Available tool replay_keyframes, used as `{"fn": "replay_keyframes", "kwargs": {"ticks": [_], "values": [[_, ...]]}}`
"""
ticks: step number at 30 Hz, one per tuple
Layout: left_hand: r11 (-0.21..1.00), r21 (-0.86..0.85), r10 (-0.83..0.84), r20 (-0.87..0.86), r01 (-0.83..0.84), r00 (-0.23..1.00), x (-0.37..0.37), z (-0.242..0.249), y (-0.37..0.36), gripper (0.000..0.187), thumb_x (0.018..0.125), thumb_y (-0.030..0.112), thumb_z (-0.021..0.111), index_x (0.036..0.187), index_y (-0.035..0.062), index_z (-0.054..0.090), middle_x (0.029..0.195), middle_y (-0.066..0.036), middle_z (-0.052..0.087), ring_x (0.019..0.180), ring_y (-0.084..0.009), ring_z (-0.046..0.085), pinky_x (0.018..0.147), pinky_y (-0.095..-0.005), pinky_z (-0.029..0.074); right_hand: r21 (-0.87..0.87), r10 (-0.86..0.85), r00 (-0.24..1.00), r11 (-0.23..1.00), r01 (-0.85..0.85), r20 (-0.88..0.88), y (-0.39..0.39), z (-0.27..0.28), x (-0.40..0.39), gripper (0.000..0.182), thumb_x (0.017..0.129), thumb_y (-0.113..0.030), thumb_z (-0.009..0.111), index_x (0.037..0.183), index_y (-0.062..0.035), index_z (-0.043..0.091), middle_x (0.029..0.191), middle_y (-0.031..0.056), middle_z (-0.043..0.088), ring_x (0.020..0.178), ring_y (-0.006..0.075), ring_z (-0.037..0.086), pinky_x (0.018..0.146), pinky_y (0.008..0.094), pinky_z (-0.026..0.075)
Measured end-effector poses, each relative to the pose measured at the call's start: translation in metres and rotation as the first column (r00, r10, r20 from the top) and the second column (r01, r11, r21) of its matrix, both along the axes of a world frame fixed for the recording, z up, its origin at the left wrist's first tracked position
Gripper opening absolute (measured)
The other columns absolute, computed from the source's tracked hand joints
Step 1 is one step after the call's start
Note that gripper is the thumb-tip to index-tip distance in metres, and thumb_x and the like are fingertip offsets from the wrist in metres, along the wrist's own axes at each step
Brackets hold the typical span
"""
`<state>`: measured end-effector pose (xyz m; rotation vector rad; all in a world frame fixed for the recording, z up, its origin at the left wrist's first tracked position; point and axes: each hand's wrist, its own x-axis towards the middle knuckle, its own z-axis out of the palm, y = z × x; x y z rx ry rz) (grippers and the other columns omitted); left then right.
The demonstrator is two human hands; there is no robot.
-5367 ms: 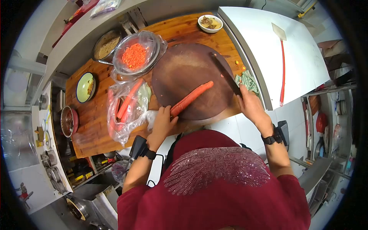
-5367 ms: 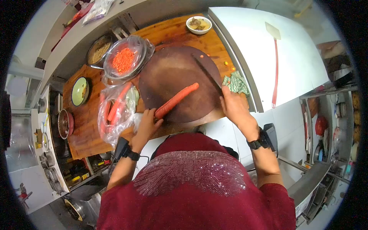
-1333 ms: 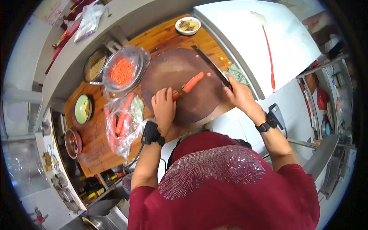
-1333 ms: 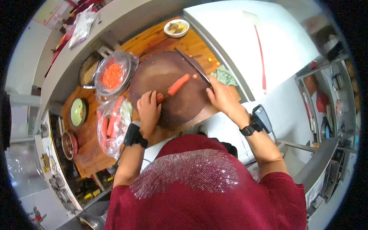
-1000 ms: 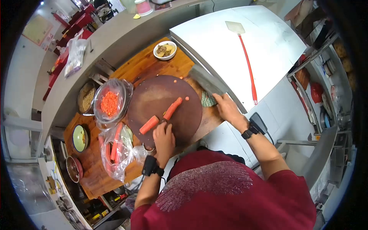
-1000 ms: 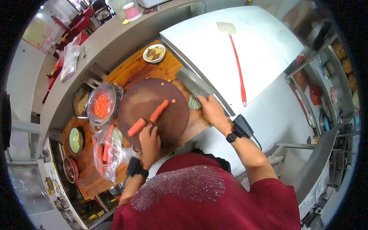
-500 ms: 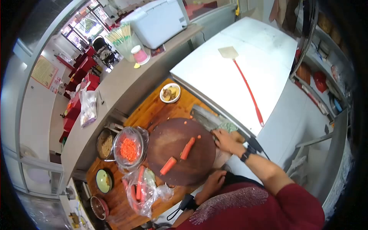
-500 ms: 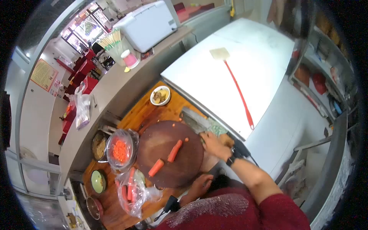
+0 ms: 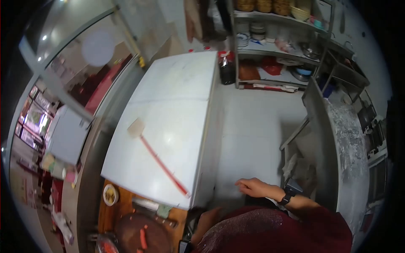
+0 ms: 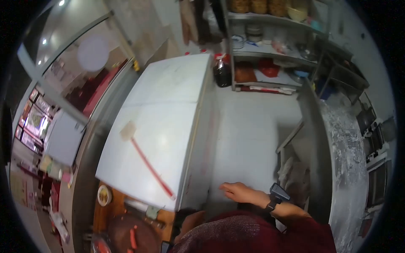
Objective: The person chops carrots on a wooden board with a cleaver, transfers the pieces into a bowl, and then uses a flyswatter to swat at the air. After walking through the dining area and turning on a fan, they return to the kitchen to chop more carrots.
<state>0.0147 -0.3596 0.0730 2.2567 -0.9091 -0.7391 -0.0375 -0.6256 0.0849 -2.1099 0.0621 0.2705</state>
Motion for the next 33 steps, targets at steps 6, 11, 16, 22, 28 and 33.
{"fn": "replay_keyframes", "kwargs": {"ticks": [6,11,16,22,28,33], "values": [[0.990,-0.078,-0.114,0.028,0.116,0.993,0.041,0.012,-0.191,0.032,0.077,0.012,0.054,0.108,0.0084,0.056,0.084,-0.014,0.063,0.078,-0.0322,0.061,0.069,-0.0432,0.047,0.117,-0.147,0.988,0.981,0.152,-0.053,-0.145,0.035,0.031,0.030,0.089,-0.018,0.048,0.114,-0.0028,0.049,0.087,0.0093,0.064,0.080,0.0192,0.064,0.072,0.0303,0.049],[0.957,-0.120,-0.246,0.155,0.265,0.957,0.078,0.011,-0.304,0.027,0.078,0.017,0.059,0.105,0.0137,0.060,0.074,-0.015,0.062,0.072,-0.0322,0.063,0.064,-0.0386,0.050,0.285,-0.273,0.952,0.910,0.302,-0.139,-0.233,0.009,0.069,0.033,0.088,-0.019,0.048,0.116,-0.0013,0.048,0.088,0.0097,0.064,0.079,0.0167,0.063,0.071,0.0295,0.049],[0.952,-0.034,-0.303,0.009,0.303,0.953,0.146,-0.030,-0.399,0.024,0.081,0.019,0.053,0.100,0.0054,0.056,0.079,-0.018,0.061,0.075,-0.0361,0.061,0.066,-0.0453,0.047,0.336,-0.223,0.966,0.906,0.256,-0.134,-0.327,-0.019,0.119,0.032,0.088,-0.018,0.046,0.115,-0.0002,0.048,0.087,0.0097,0.064,0.077,0.0151,0.062,0.068,0.0281,0.048],[0.876,-0.259,-0.400,0.086,0.408,0.913,0.276,0.005,-0.571,0.019,0.081,0.019,0.056,0.096,0.0070,0.057,0.077,-0.017,0.061,0.069,-0.0356,0.059,0.063,-0.0447,0.046,0.273,-0.323,0.939,0.898,0.344,-0.120,-0.465,-0.020,0.229,0.030,0.086,-0.014,0.045,0.112,0.0002,0.049,0.086,0.0113,0.064,0.070,0.0171,0.063,0.066,0.0292,0.049],[0.910,-0.350,-0.151,0.220,0.222,0.964,0.392,0.029,-0.678,0.018,0.078,0.012,0.057,0.096,0.0073,0.060,0.080,-0.014,0.063,0.074,-0.0332,0.059,0.067,-0.0418,0.045,0.319,-0.271,0.955,0.900,0.297,-0.123,-0.583,0.014,0.344,0.031,0.088,-0.015,0.045,0.114,0.0006,0.048,0.086,0.0102,0.063,0.076,0.0144,0.061,0.064,0.0281,0.048],[0.997,-0.041,-0.034,0.587,0.071,0.809,0.499,-0.004,-0.715,0.014,0.077,0.010,0.058,0.090,0.0054,0.059,0.076,-0.014,0.059,0.071,-0.0331,0.057,0.069,-0.0416,0.044,0.386,-0.231,0.920,0.855,0.348,-0.318,-0.666,-0.017,0.432,0.029,0.088,-0.013,0.045,0.113,0.0019,0.049,0.085,0.0104,0.063,0.070,0.0135,0.061,0.058,0.0268,0.049]]}}
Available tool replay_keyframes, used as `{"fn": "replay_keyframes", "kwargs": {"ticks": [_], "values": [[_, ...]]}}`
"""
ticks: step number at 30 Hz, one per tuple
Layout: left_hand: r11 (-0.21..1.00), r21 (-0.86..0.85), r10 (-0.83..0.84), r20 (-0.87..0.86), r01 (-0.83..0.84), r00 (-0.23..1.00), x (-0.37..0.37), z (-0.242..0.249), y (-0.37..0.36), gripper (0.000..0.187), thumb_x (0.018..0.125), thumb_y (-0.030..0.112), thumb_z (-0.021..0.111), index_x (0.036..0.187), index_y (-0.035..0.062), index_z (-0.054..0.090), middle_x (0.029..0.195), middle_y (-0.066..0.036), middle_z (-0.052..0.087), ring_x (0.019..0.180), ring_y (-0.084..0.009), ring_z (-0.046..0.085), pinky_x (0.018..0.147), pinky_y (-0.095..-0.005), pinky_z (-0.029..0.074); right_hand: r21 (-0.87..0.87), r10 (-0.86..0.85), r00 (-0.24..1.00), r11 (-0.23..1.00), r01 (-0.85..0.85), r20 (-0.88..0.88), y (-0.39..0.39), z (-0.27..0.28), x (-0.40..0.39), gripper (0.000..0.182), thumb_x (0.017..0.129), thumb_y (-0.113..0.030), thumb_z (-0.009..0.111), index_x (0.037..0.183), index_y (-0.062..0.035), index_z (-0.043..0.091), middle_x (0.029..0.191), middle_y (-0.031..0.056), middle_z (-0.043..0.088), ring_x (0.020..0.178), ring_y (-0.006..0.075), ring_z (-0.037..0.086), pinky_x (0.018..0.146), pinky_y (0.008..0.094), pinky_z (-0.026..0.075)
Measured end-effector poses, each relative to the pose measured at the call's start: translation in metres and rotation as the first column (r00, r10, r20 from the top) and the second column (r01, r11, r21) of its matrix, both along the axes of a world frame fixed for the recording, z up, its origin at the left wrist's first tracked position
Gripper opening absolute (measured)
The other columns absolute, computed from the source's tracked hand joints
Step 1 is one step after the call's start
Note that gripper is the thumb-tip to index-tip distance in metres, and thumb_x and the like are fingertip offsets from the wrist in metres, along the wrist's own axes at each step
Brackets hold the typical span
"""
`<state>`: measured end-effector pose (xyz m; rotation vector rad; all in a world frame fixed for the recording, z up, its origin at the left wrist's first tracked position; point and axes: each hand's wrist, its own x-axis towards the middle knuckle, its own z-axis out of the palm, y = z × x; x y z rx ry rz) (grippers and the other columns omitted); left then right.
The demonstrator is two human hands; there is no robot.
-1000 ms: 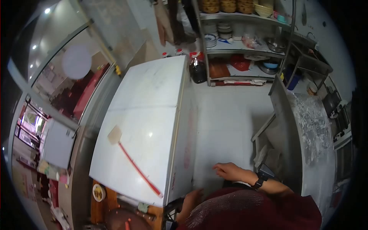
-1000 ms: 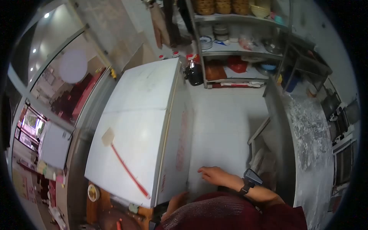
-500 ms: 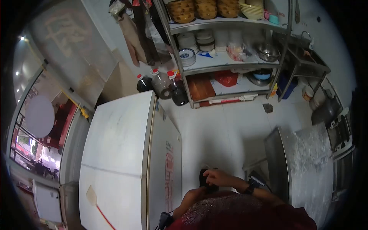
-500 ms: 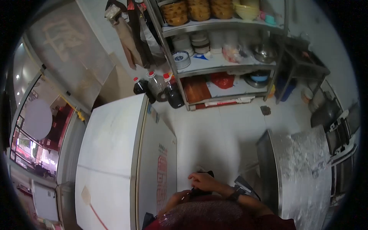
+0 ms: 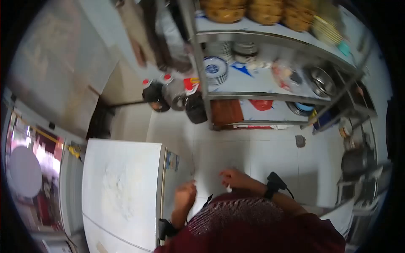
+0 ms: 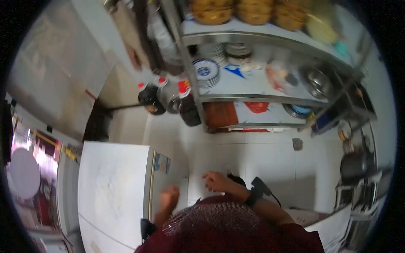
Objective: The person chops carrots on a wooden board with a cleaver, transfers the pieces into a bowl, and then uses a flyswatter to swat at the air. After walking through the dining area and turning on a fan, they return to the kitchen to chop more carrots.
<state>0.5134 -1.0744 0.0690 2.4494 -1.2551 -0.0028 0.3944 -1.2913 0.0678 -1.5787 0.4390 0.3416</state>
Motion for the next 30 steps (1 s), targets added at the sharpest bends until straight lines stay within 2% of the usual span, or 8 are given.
{"fn": "replay_keyframes", "kwargs": {"ticks": [1,3,9,11,13,17,27,30], "values": [[0.964,0.228,0.118,0.088,-0.135,0.989,0.021,-0.003,-0.004,0.012,0.075,0.010,0.060,0.086,0.0049,0.058,0.075,-0.014,0.057,0.072,-0.0330,0.056,0.069,-0.0419,0.043,-0.024,0.047,0.999,0.999,-0.047,0.013,-0.017,0.002,0.024,0.029,0.088,-0.012,0.045,0.113,0.0012,0.049,0.085,0.0102,0.062,0.069,0.0133,0.060,0.055,0.0260,0.048],[0.927,-0.111,0.362,0.021,-0.357,0.932,0.058,0.010,-0.009,0.017,0.071,0.012,0.065,0.081,0.0050,0.054,0.079,-0.013,0.054,0.076,-0.0317,0.054,0.068,-0.0420,0.042,-0.055,0.122,0.991,0.991,-0.120,0.045,-0.051,0.008,0.083,0.027,0.087,-0.010,0.044,0.112,-0.0002,0.050,0.084,0.0094,0.062,0.066,0.0122,0.059,0.050,0.0242,0.046],[0.598,0.194,0.781,0.078,-0.778,0.619,0.102,0.026,-0.015,0.025,0.069,0.018,0.070,0.081,0.0052,0.053,0.086,-0.012,0.055,0.081,-0.0301,0.054,0.068,-0.0421,0.042,0.003,0.285,0.944,0.957,-0.290,0.168,-0.111,0.007,0.254,0.025,0.086,-0.006,0.042,0.109,-0.0014,0.049,0.080,0.0080,0.060,0.058,0.0090,0.053,0.046,0.0228,0.042],[0.496,0.400,0.850,-0.041,-0.771,0.525,0.105,0.011,-0.013,0.026,0.069,0.021,0.070,0.081,0.0058,0.053,0.087,-0.011,0.055,0.082,-0.0303,0.056,0.067,-0.0423,0.043,0.012,0.369,0.918,0.927,-0.374,0.146,-0.109,0.006,0.306,0.024,0.086,-0.005,0.042,0.108,-0.0015,0.050,0.080,0.0076,0.060,0.057,0.0083,0.052,0.045,0.0220,0.041],[0.433,0.409,0.869,0.047,-0.803,0.493,0.108,0.008,-0.019,0.021,0.073,0.023,0.065,0.079,0.0065,0.054,0.086,-0.011,0.058,0.081,-0.0305,0.058,0.068,-0.0425,0.044,0.123,0.445,0.892,0.884,-0.451,0.076,-0.097,0.004,0.348,0.024,0.085,-0.004,0.043,0.108,-0.0022,0.050,0.079,0.0067,0.059,0.057,0.0074,0.050,0.045,0.0202,0.040],[0.435,0.478,0.893,-0.117,-0.763,0.435,0.125,0.004,-0.015,0.013,0.081,0.017,0.049,0.077,0.0081,0.059,0.080,-0.012,0.062,0.075,-0.0299,0.060,0.064,-0.0443,0.046,0.129,0.576,0.814,0.804,-0.581,0.079,-0.074,-0.010,0.437,0.023,0.087,-0.003,0.042,0.109,-0.0011,0.048,0.079,0.0063,0.058,0.055,0.0065,0.049,0.045,0.0196,0.038],[0.197,0.748,0.976,-0.211,-0.634,0.055,0.147,0.022,-0.044,0.025,0.077,0.029,0.054,0.083,0.0056,0.062,0.092,-0.014,0.059,0.088,-0.0287,0.059,0.079,-0.0435,0.042,0.054,0.766,0.642,0.640,-0.767,0.031,0.003,0.009,0.635,0.023,0.086,-0.003,0.043,0.108,-0.0003,0.048,0.078,0.0071,0.058,0.056,0.0078,0.051,0.044,0.0198,0.039],[0.341,0.817,0.864,-0.468,-0.466,-0.188,0.175,0.041,-0.066,0.026,0.080,0.029,0.050,0.085,0.0051,0.060,0.095,-0.015,0.061,0.085,-0.0297,0.061,0.074,-0.0448,0.045,0.100,0.776,0.629,0.624,-0.775,0.037,0.033,0.011,0.685,0.024,0.086,-0.005,0.044,0.109,0.0000,0.047,0.078,0.0076,0.058,0.056,0.0094,0.053,0.043,0.0204,0.040]]}}
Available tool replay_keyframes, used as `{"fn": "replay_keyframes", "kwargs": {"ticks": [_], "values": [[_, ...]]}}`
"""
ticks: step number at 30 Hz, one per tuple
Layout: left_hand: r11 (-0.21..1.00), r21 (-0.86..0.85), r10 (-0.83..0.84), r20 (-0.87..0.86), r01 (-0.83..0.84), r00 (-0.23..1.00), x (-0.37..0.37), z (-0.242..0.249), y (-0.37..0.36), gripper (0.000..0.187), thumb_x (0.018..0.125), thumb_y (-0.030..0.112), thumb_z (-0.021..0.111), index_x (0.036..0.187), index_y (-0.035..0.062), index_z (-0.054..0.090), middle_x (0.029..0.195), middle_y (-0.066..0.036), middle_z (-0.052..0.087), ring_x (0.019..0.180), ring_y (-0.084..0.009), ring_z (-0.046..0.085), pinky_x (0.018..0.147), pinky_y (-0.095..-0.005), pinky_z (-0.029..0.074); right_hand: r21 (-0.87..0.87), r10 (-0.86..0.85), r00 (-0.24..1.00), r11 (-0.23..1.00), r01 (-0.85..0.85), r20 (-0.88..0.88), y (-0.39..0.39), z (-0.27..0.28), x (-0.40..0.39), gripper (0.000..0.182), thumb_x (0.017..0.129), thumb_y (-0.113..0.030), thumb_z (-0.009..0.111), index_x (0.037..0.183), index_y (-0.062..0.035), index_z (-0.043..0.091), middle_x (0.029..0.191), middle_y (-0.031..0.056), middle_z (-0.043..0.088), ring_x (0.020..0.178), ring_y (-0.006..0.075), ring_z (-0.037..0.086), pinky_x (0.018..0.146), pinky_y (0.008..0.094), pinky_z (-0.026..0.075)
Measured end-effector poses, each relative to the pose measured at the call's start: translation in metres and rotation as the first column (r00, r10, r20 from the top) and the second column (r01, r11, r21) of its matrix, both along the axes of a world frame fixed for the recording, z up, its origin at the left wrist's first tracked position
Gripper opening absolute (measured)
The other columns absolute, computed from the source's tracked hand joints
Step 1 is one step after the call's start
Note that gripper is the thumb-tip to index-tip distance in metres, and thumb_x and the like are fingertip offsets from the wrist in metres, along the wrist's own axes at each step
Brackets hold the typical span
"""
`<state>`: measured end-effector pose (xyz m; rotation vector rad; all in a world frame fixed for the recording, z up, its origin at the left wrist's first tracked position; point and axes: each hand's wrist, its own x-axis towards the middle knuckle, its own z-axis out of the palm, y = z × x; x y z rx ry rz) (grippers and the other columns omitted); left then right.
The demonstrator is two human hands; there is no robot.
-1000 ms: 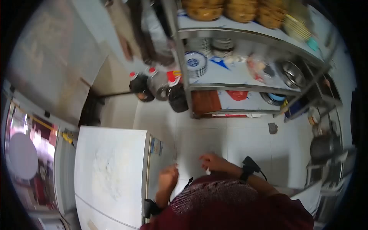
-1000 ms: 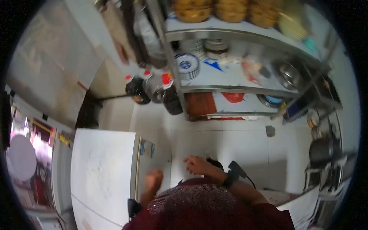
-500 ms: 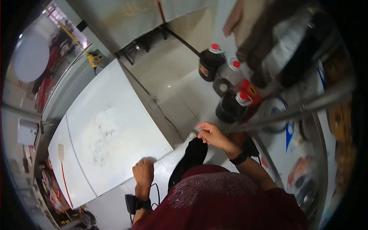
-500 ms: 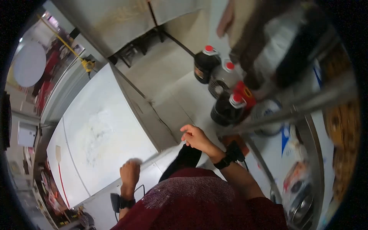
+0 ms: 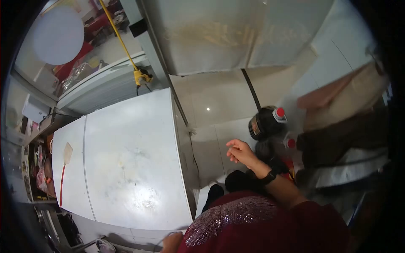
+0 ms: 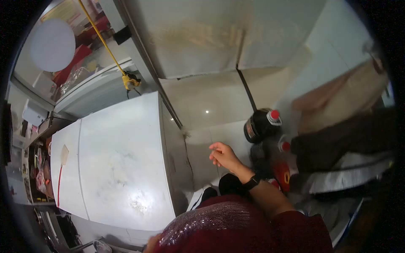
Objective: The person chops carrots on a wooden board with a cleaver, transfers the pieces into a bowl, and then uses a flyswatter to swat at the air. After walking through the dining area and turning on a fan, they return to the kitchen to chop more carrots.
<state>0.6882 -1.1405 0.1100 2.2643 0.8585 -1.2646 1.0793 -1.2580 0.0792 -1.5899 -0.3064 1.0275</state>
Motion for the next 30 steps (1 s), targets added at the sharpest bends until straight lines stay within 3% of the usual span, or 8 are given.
{"fn": "replay_keyframes", "kwargs": {"ticks": [14,19,21,23,26,28,29,30], "values": [[0.938,0.131,0.241,0.418,-0.320,0.876,0.277,0.002,-0.002,0.027,0.082,0.029,0.047,0.093,0.0063,0.056,0.092,-0.015,0.062,0.081,-0.0309,0.062,0.068,-0.0466,0.047,0.397,0.327,0.913,0.825,-0.402,0.245,0.201,0.057,0.262,0.038,0.087,-0.008,0.048,0.124,-0.0041,0.042,0.110,0.0104,0.056,0.085,0.0142,0.058,0.066,0.0269,0.048],[0.944,0.109,0.211,0.525,-0.310,0.825,0.349,0.009,0.029,0.027,0.083,0.029,0.046,0.096,0.0067,0.055,0.091,-0.015,0.062,0.080,-0.0314,0.062,0.066,-0.0472,0.048,0.460,0.032,0.942,0.866,-0.194,0.335,0.210,0.057,0.417,0.048,0.083,-0.007,0.053,0.129,-0.0068,0.039,0.129,0.0074,0.045,0.102,0.0195,0.056,0.077,0.0318,0.047],[0.954,0.093,0.184,0.573,-0.286,0.798,0.375,0.008,0.049,0.028,0.084,0.029,0.045,0.097,0.0069,0.054,0.090,-0.015,0.062,0.080,-0.0316,0.062,0.065,-0.0475,0.048,0.422,-0.215,0.949,0.901,0.101,0.232,0.182,0.082,0.476,0.057,0.082,-0.008,0.057,0.133,-0.0091,0.031,0.136,0.0050,0.036,0.106,0.0227,0.054,0.079,0.0321,0.045],[0.960,0.079,0.162,0.624,-0.269,0.764,0.406,0.004,0.071,0.028,0.084,0.029,0.045,0.098,0.0071,0.054,0.090,-0.015,0.062,0.079,-0.0318,0.062,0.065,-0.0477,0.048,0.453,-0.558,0.715,0.812,0.367,0.421,0.136,0.100,0.543,0.055,0.084,-0.008,0.057,0.133,-0.0083,0.031,0.135,0.0046,0.035,0.110,0.0229,0.049,0.086,0.0377,0.043],[0.967,0.104,0.150,0.500,-0.231,0.853,0.459,0.011,0.096,0.027,0.083,0.029,0.047,0.097,0.0068,0.053,0.087,-0.015,0.062,0.080,-0.0311,0.062,0.067,-0.0460,0.048,0.835,-0.865,0.098,0.501,0.226,0.493,0.006,0.136,0.638,0.049,0.088,-0.013,0.052,0.131,-0.0021,0.030,0.132,0.0110,0.037,0.117,0.0239,0.043,0.094,0.0391,0.041],[0.961,0.112,0.142,0.582,-0.252,0.801,0.501,0.027,0.115,0.026,0.082,0.028,0.049,0.096,0.0068,0.053,0.085,-0.014,0.062,0.079,-0.0309,0.062,0.068,-0.0447,0.048,0.894,-0.888,-0.155,0.403,0.195,0.434,-0.065,0.153,0.668,0.047,0.090,-0.015,0.050,0.129,0.0006,0.030,0.131,0.0159,0.039,0.120,0.0258,0.042,0.097,0.0409,0.041],[0.963,0.064,0.166,0.624,-0.262,0.763,0.519,0.029,0.117,0.024,0.082,0.027,0.050,0.095,0.0068,0.053,0.084,-0.014,0.061,0.078,-0.0307,0.062,0.068,-0.0434,0.048,0.967,-0.947,-0.211,0.219,0.130,0.243,0.003,0.196,0.611,0.047,0.088,-0.011,0.051,0.129,-0.0011,0.029,0.129,0.0167,0.040,0.118,0.0271,0.043,0.095,0.0422,0.042],[0.960,0.071,0.164,0.643,-0.271,0.748,0.537,0.018,0.120,0.024,0.082,0.027,0.050,0.095,0.0068,0.053,0.084,-0.014,0.061,0.078,-0.0307,0.062,0.068,-0.0434,0.048,0.899,-0.853,-0.310,0.345,0.270,0.420,0.002,0.193,0.622,0.050,0.087,-0.004,0.050,0.129,-0.0028,0.023,0.126,0.0199,0.041,0.115,0.0312,0.044,0.096,0.0431,0.041]]}}
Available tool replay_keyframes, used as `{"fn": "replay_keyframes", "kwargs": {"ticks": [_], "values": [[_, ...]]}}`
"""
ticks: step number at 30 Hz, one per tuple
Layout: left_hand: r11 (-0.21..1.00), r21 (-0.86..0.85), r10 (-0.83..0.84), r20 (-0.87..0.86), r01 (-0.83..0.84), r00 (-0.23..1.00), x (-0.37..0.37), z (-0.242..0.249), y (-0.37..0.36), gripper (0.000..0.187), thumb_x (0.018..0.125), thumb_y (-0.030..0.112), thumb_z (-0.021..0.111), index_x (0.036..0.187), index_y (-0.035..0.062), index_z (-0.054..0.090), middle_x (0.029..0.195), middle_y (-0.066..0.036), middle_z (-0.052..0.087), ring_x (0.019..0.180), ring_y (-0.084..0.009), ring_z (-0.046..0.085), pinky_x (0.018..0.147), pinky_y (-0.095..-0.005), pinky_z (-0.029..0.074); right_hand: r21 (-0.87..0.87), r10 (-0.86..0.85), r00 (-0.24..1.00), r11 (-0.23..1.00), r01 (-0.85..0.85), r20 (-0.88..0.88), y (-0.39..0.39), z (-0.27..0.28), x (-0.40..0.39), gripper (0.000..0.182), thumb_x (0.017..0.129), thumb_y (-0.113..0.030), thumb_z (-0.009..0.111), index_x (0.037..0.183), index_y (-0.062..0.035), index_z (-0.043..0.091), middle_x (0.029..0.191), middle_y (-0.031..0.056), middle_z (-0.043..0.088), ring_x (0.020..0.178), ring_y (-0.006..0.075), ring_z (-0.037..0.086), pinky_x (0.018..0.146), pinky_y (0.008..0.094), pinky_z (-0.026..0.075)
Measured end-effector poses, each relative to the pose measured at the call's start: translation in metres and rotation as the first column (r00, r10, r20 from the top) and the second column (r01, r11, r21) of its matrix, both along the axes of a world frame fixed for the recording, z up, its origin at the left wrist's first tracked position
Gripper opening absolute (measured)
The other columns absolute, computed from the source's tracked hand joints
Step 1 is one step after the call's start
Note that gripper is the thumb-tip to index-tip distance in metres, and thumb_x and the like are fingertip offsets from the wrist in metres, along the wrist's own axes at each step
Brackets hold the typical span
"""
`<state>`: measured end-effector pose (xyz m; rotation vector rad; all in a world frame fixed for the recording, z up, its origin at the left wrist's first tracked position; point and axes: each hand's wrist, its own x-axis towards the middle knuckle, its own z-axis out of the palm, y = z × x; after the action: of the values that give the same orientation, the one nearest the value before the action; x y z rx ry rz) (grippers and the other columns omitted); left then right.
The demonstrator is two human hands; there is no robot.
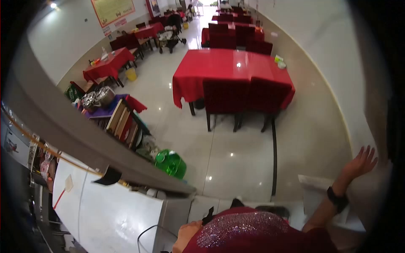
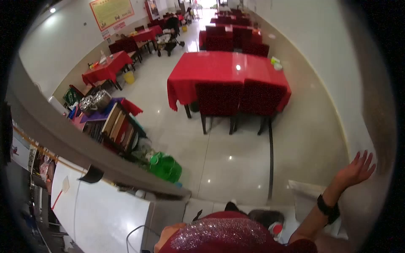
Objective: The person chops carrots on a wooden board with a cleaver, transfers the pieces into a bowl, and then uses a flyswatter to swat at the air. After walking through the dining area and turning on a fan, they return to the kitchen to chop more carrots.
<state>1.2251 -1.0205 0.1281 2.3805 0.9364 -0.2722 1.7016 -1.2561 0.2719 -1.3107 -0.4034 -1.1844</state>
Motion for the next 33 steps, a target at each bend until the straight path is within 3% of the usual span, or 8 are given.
{"fn": "replay_keyframes", "kwargs": {"ticks": [4,13,18,21,23,26,28,33], "values": [[0.991,0.057,-0.121,0.051,0.118,0.991,0.077,-0.021,0.033,0.025,0.084,0.026,0.050,0.101,0.0074,0.052,0.087,-0.013,0.061,0.083,-0.0303,0.061,0.073,-0.0417,0.047,0.251,0.352,0.935,0.909,-0.334,-0.034,0.042,-0.023,0.045,0.052,0.087,-0.002,0.047,0.132,-0.0033,0.022,0.125,0.0181,0.041,0.117,0.0271,0.040,0.096,0.0396,0.038],[0.994,-0.104,-0.039,0.058,0.045,0.998,0.177,-0.054,0.108,0.035,0.085,0.031,0.046,0.112,0.0074,0.048,0.098,-0.013,0.060,0.091,-0.0306,0.060,0.077,-0.0432,0.045,0.094,0.221,0.974,0.972,-0.216,-0.044,0.170,-0.031,0.129,0.046,0.086,-0.001,0.046,0.130,0.0021,0.033,0.132,0.0135,0.037,0.121,0.0241,0.038,0.099,0.0364,0.034],[0.987,-0.087,0.151,0.262,-0.133,0.953,0.189,-0.136,0.185,0.038,0.083,0.034,0.045,0.112,0.0112,0.051,0.100,-0.014,0.061,0.094,-0.0299,0.059,0.077,-0.0442,0.044,0.133,0.462,0.859,0.886,-0.443,-0.220,0.327,-0.122,0.175,0.046,0.085,0.001,0.044,0.130,0.0014,0.034,0.130,0.0121,0.041,0.120,0.0220,0.040,0.099,0.0363,0.033],[0.938,-0.081,0.345,0.283,-0.336,0.895,0.194,-0.169,0.236,0.037,0.084,0.033,0.044,0.115,0.0133,0.050,0.098,-0.014,0.061,0.092,-0.0292,0.059,0.078,-0.0423,0.044,0.213,0.758,0.591,0.647,-0.732,-0.274,0.473,-0.167,0.174,0.047,0.084,0.001,0.045,0.130,-0.0003,0.035,0.130,0.0111,0.041,0.118,0.0213,0.042,0.098,0.0356,0.034],[0.878,-0.129,0.463,0.470,-0.461,0.751,0.197,-0.194,0.260,0.030,0.084,0.026,0.048,0.109,0.0100,0.054,0.093,-0.015,0.062,0.088,-0.0308,0.060,0.076,-0.0410,0.045,0.241,0.887,0.328,0.413,-0.878,-0.326,0.560,-0.159,0.148,0.048,0.083,0.002,0.046,0.130,-0.0013,0.036,0.130,0.0103,0.041,0.116,0.0212,0.043,0.097,0.0331,0.036],[0.788,-0.191,0.612,0.346,-0.585,0.711,0.209,-0.183,0.296,0.030,0.084,0.026,0.048,0.108,0.0095,0.054,0.093,-0.015,0.062,0.088,-0.0309,0.060,0.076,-0.0408,0.045,0.213,0.893,0.117,0.228,-0.950,-0.435,0.654,-0.159,0.140,0.046,0.083,0.003,0.045,0.128,-0.0010,0.037,0.129,0.0102,0.042,0.116,0.0202,0.044,0.095,0.0323,0.039],[0.732,-0.210,0.679,0.289,-0.648,0.675,0.211,-0.176,0.320,0.029,0.084,0.025,0.048,0.108,0.0092,0.054,0.093,-0.015,0.062,0.088,-0.0309,0.060,0.076,-0.0406,0.045,0.054,0.845,0.171,0.229,-0.972,-0.507,0.709,-0.170,0.137,0.045,0.083,0.003,0.045,0.127,-0.0005,0.039,0.126,0.0108,0.045,0.109,0.0190,0.049,0.087,0.0302,0.044],[0.606,-0.221,0.794,0.231,-0.764,0.563,0.222,-0.182,0.407,0.029,0.084,0.024,0.048,0.107,0.0083,0.054,0.093,-0.016,0.062,0.088,-0.0310,0.060,0.076,-0.0402,0.045,0.342,0.786,-0.216,-0.006,-0.940,-0.580,0.850,-0.208,0.113,0.040,0.083,0.002,0.047,0.123,-0.0028,0.043,0.117,0.0085,0.049,0.095,0.0154,0.055,0.073,0.0246,0.048]]}}
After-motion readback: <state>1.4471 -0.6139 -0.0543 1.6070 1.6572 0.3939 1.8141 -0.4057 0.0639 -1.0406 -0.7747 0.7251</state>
